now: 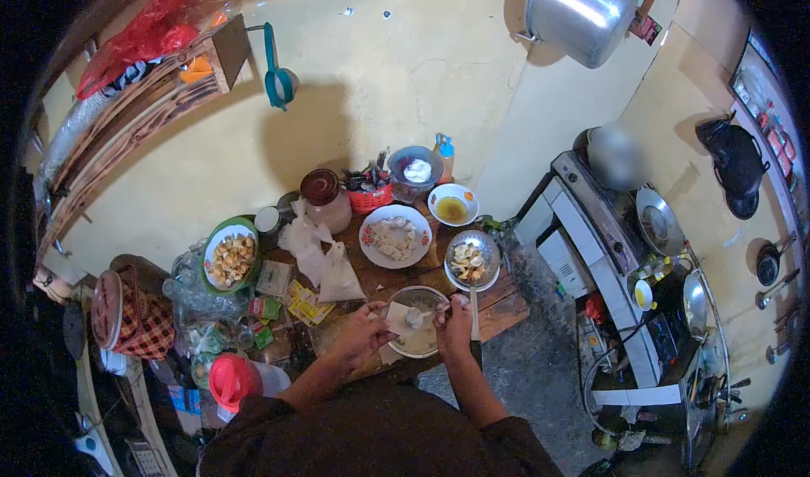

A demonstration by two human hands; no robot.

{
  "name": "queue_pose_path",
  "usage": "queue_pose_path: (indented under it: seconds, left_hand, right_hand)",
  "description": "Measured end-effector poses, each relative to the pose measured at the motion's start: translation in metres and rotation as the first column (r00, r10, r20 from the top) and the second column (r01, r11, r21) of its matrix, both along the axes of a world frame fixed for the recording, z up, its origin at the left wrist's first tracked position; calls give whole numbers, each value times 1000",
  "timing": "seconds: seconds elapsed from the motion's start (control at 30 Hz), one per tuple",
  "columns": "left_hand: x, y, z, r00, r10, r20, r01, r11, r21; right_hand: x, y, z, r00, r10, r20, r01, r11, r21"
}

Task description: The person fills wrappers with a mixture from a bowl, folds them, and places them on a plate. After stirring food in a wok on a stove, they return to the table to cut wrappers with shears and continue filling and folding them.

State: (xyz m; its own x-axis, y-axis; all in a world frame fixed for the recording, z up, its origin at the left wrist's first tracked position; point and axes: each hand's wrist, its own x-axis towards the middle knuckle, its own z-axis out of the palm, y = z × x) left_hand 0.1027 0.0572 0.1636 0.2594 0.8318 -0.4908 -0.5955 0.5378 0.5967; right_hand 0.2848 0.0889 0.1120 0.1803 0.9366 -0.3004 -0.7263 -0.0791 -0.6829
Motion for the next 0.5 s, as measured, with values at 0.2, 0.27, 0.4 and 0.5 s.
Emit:
queue_pose_path:
  seconds: [0.2, 0.27, 0.4, 0.5]
  left_hand:
    - [-4, 1, -13, 1000, -12, 1, 12, 1000, 25]
    - [-5, 3, -18, 1000, -23, -7, 23, 998, 50]
    - [-9, 3, -17, 1000, 4, 0, -4, 1000, 20]
    - [-15, 5, -25, 998, 30, -60, -27, 999, 40]
  right_hand:
    - [5, 3, -4, 998, -40, 48, 40, 999, -2]
    - [5, 3, -2, 997, -44, 67, 44, 999, 5]
    - [7, 4, 4, 988, -78, 133, 71, 996, 58]
    - [14, 8, -3, 952, -99, 291, 80, 994, 77]
